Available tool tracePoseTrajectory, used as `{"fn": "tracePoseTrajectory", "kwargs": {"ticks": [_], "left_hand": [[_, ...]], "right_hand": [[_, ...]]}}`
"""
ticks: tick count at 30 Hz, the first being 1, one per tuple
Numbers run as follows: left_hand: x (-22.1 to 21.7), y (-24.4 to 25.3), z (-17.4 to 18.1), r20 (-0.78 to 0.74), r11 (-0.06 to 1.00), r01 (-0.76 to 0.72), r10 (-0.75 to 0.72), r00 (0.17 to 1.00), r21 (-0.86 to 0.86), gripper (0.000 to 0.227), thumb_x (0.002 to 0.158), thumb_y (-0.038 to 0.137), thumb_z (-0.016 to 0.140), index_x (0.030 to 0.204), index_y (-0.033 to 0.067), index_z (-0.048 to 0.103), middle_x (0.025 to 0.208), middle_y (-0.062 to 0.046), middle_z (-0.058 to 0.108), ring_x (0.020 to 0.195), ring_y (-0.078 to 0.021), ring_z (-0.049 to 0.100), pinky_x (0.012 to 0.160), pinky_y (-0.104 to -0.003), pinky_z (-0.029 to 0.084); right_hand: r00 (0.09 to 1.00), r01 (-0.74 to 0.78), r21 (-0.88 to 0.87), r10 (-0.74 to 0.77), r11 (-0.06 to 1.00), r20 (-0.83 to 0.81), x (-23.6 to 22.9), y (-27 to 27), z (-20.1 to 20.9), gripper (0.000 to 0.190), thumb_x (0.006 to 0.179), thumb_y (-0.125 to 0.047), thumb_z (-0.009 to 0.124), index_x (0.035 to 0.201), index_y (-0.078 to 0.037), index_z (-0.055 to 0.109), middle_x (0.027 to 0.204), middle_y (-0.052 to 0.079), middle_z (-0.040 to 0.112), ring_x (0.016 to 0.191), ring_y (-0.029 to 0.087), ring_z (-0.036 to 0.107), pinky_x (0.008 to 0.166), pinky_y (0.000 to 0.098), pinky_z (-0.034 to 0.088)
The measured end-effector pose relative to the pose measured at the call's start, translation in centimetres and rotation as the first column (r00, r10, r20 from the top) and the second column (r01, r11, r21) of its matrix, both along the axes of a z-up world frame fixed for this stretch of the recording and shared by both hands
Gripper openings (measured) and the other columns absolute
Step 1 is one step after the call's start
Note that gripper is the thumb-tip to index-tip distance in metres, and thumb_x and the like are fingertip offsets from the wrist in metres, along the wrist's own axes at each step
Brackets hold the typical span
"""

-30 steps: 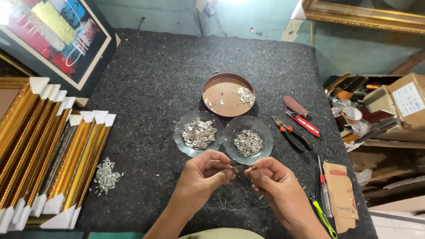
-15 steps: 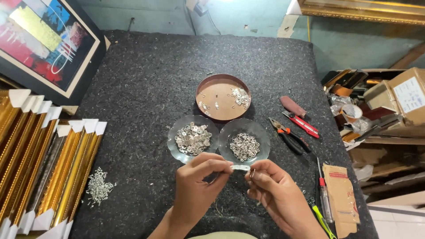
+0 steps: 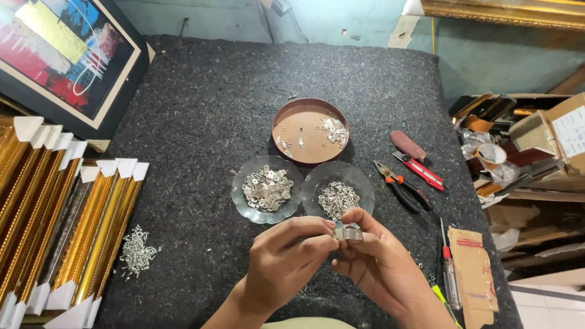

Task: Sorting and preparing small metal hardware components for picture frames

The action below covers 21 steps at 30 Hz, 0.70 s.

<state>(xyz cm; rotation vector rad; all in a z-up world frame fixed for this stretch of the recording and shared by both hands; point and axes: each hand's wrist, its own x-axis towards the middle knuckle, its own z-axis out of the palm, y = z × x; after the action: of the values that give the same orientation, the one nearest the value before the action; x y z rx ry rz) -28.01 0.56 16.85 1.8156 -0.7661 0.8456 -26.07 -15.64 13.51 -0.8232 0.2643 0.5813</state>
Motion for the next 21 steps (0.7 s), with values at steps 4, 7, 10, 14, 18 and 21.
{"fn": "tracePoseTrajectory", "kwargs": {"ticks": [4,7,10,14,18,21], "left_hand": [[-0.2,0.2,0.3,-0.007,1.0,0.019,-0.019,1.0,0.018,0.004,0.078,-0.004,0.06,0.079,-0.0009,0.058,0.083,-0.012,0.056,0.079,-0.0254,0.064,0.075,-0.035,0.058],[-0.1,0.4,0.7,0.016,0.998,-0.011,0.01,1.0,0.06,0.006,0.081,-0.002,0.056,0.076,-0.0025,0.06,0.081,-0.012,0.056,0.079,-0.0249,0.064,0.075,-0.033,0.057],[-0.1,0.6,0.9,0.071,0.989,-0.022,0.012,0.997,0.144,0.008,0.083,-0.002,0.054,0.077,-0.0039,0.058,0.082,-0.012,0.053,0.078,-0.0275,0.063,0.073,-0.034,0.056],[0.2,0.7,1.0,0.109,0.988,0.015,-0.031,0.994,0.152,0.002,0.082,-0.003,0.057,0.084,-0.0035,0.058,0.086,-0.014,0.054,0.077,-0.028,0.062,0.071,-0.035,0.056],[0.4,0.8,1.4,0.092,0.99,0.0,-0.012,0.996,0.138,0.008,0.08,0.003,0.065,0.082,-0.0016,0.058,0.082,-0.007,0.059,0.074,-0.0211,0.061,0.066,-0.033,0.053],[0.5,0.9,1.7,0.174,0.973,-0.074,0.036,0.984,0.216,0.008,0.081,0.006,0.066,0.081,0.001,0.059,0.081,-0.004,0.059,0.075,-0.0186,0.059,0.064,-0.032,0.051]], "right_hand": [[0.998,0.02,-0.104,-0.026,0.994,-0.055,0.0,0.3,1.0,0.013,0.08,-0.008,0.048,0.093,-0.008,0.05,0.076,0.009,0.055,0.063,0.016,0.05,0.053,0.0329,0.043],[0.996,0.083,-0.16,-0.078,0.984,0.037,-0.2,0.0,0.9,0.019,0.077,-0.02,0.041,0.085,-0.005,0.05,0.07,0.009,0.051,0.065,0.015,0.05,0.057,0.0336,0.047],[0.956,0.09,-0.291,-0.001,0.952,0.293,-0.4,-0.2,1.1,0.025,0.084,-0.024,0.049,0.079,0.001,0.054,0.068,0.008,0.048,0.061,0.016,0.045,0.054,0.0312,0.038],[0.91,0.081,-0.531,0.155,0.844,0.385,-0.4,-0.5,2.4,0.019,0.081,-0.017,0.055,0.07,-0.001,0.055,0.059,0.007,0.047,0.056,0.014,0.042,0.056,0.0275,0.034],[0.913,0.023,-0.619,0.236,0.785,0.333,-0.3,-1.0,3.2,0.021,0.08,-0.018,0.055,0.066,-0.003,0.049,0.059,0.004,0.038,0.057,0.015,0.036,0.056,0.0283,0.03],[0.889,0.059,-0.706,0.284,0.706,0.358,-0.2,-0.9,4.3,0.02,0.078,-0.017,0.056,0.063,-0.004,0.052,0.057,0.004,0.042,0.055,0.013,0.036,0.055,0.0276,0.029]]}}
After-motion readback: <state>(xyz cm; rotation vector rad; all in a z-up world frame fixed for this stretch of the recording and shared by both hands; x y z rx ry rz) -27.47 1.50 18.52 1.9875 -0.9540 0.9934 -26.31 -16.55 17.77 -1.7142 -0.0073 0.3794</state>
